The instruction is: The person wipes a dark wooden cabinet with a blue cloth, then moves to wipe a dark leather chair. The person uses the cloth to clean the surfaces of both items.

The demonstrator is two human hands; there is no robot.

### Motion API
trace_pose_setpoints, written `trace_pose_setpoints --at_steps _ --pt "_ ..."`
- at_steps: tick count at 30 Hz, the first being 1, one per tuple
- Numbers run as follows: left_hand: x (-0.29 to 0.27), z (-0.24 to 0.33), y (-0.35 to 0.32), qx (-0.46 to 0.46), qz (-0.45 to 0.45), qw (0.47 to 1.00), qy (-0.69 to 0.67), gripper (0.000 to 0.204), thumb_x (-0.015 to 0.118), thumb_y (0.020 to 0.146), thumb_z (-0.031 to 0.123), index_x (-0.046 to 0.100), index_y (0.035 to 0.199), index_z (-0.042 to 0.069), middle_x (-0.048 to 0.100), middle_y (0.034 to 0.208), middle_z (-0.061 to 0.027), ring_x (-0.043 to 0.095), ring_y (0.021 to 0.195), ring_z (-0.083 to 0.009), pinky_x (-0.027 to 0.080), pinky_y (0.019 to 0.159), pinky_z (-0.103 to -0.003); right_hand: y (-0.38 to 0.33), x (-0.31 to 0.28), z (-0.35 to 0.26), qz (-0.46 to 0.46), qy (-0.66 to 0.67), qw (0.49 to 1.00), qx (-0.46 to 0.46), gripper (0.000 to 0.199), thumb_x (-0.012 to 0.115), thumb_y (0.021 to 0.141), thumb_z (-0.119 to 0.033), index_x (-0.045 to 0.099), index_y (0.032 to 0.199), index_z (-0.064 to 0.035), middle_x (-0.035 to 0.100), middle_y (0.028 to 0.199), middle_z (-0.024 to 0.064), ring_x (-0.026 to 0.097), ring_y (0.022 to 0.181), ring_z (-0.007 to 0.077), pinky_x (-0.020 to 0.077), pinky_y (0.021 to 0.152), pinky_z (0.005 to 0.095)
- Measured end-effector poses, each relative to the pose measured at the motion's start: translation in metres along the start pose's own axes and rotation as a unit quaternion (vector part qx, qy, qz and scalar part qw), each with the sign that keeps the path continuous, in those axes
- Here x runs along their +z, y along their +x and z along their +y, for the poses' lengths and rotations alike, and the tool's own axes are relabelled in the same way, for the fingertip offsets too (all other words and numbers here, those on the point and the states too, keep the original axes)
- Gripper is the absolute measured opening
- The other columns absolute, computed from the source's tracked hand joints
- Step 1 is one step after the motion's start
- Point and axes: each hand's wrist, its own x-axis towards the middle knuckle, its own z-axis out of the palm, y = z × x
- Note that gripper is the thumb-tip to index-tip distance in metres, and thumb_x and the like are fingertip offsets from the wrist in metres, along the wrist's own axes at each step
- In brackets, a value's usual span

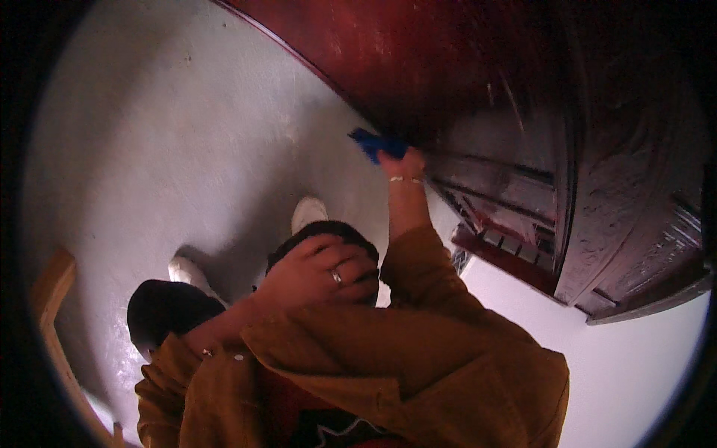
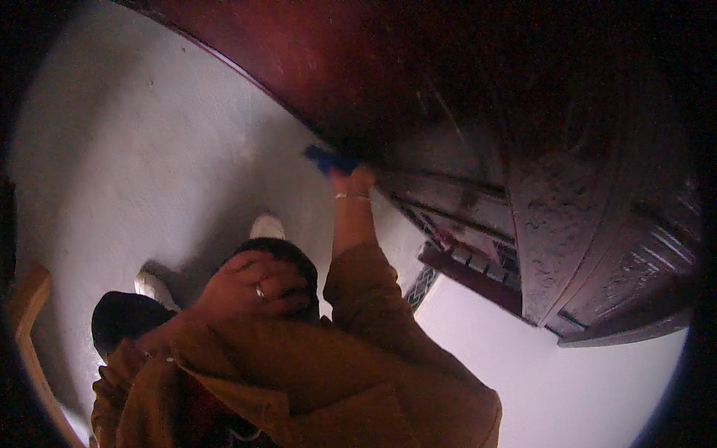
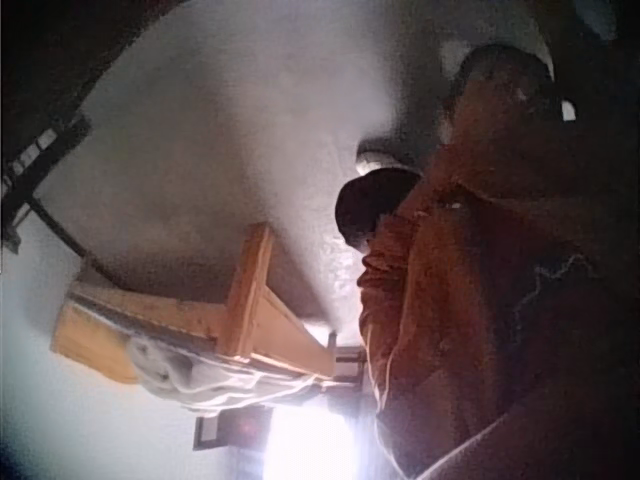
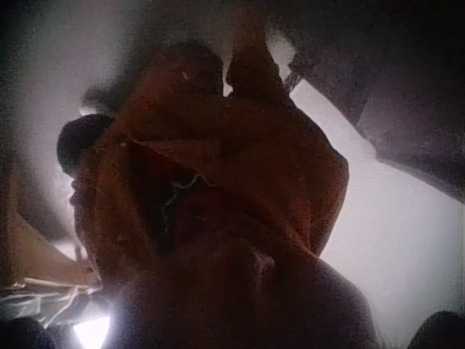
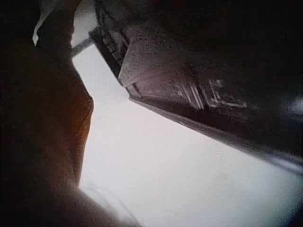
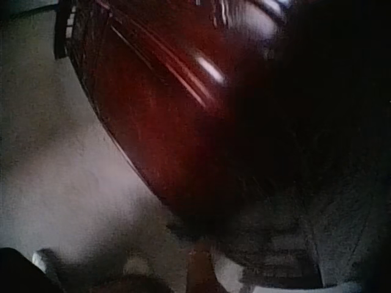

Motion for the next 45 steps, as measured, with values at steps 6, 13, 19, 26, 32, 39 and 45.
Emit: trace_pose_setpoints --at_steps 6,13,19,26,32,39,45 --pt "0.003 -0.003 -0.008 -0.010 0.026 1.000 0.004 0.033 0.058 0.079 0.028 0.066 0.111 0.024 0.060 0.122 0.0021 0.053 0.122 -0.0196 0.038 0.106 -0.039 0.013 0.040 0.018 -0.131 -0.078 0.988 0.013 0.048 0.050 0.095 -0.033 0.055 0.137 -0.0111 0.054 0.144 0.0130 0.050 0.130 0.0361 0.0405 0.105 0.0594" --pt "0.008 -0.015 -0.020 -0.047 0.094 0.994 -0.007 0.042 0.065 0.079 0.036 0.063 0.120 0.026 0.059 0.127 0.0029 0.052 0.124 -0.0210 0.040 0.104 -0.045 -0.013 0.007 0.000 -0.020 -0.033 0.999 -0.025 0.048 0.052 0.093 -0.033 0.058 0.135 -0.0088 0.059 0.139 0.0133 0.055 0.128 0.0356 0.0425 0.106 0.0551" --pt "-0.012 -0.019 -0.042 -0.059 0.130 0.989 0.032 0.035 0.062 0.083 0.032 0.063 0.118 0.024 0.058 0.122 -0.0008 0.049 0.125 -0.0262 0.042 0.101 -0.046 -0.109 0.149 0.076 -0.506 -0.070 0.852 0.118 0.041 0.051 0.094 -0.025 0.060 0.123 0.0031 0.063 0.132 0.0163 0.059 0.122 0.0357 0.0406 0.111 0.0514" --pt "-0.062 -0.030 -0.082 -0.123 0.047 0.989 -0.070 0.058 0.067 0.089 0.040 0.052 0.140 0.017 0.046 0.145 -0.0174 0.045 0.132 -0.0372 0.043 0.103 -0.052 -0.295 0.216 0.050 -0.158 -0.367 0.333 -0.854 0.035 0.054 0.097 -0.010 0.051 0.131 -0.0005 0.051 0.132 0.0181 0.050 0.119 0.0324 0.0323 0.111 0.0439" --pt "-0.104 -0.037 -0.127 -0.095 0.034 0.984 -0.148 0.058 0.067 0.091 0.037 0.053 0.139 0.010 0.046 0.146 -0.0230 0.048 0.132 -0.0394 0.041 0.108 -0.051 -0.329 0.279 0.014 0.140 -0.760 0.299 -0.559 0.042 0.051 0.102 -0.030 0.062 0.122 0.0053 0.063 0.125 0.0268 0.061 0.112 0.0407 0.0465 0.100 0.0478" --pt "-0.162 -0.015 -0.143 -0.088 0.199 0.970 -0.111 0.055 0.063 0.090 0.029 0.052 0.141 0.012 0.047 0.147 -0.0156 0.046 0.137 -0.0325 0.039 0.110 -0.047 -0.325 0.409 0.101 -0.165 -0.582 0.191 -0.773 0.037 0.045 0.104 -0.021 0.059 0.126 0.0057 0.059 0.133 0.0275 0.057 0.120 0.0424 0.0466 0.102 0.0448" --pt "-0.209 -0.030 -0.136 -0.078 0.248 0.966 -0.012 0.054 0.058 0.086 0.027 0.054 0.139 0.019 0.049 0.147 -0.0082 0.043 0.140 -0.0257 0.034 0.114 -0.043 -0.349 0.501 0.183 -0.132 -0.552 0.116 -0.815 0.033 0.045 0.102 -0.021 0.054 0.126 -0.0011 0.063 0.120 0.0291 0.062 0.106 0.0463 0.0508 0.089 0.0540"
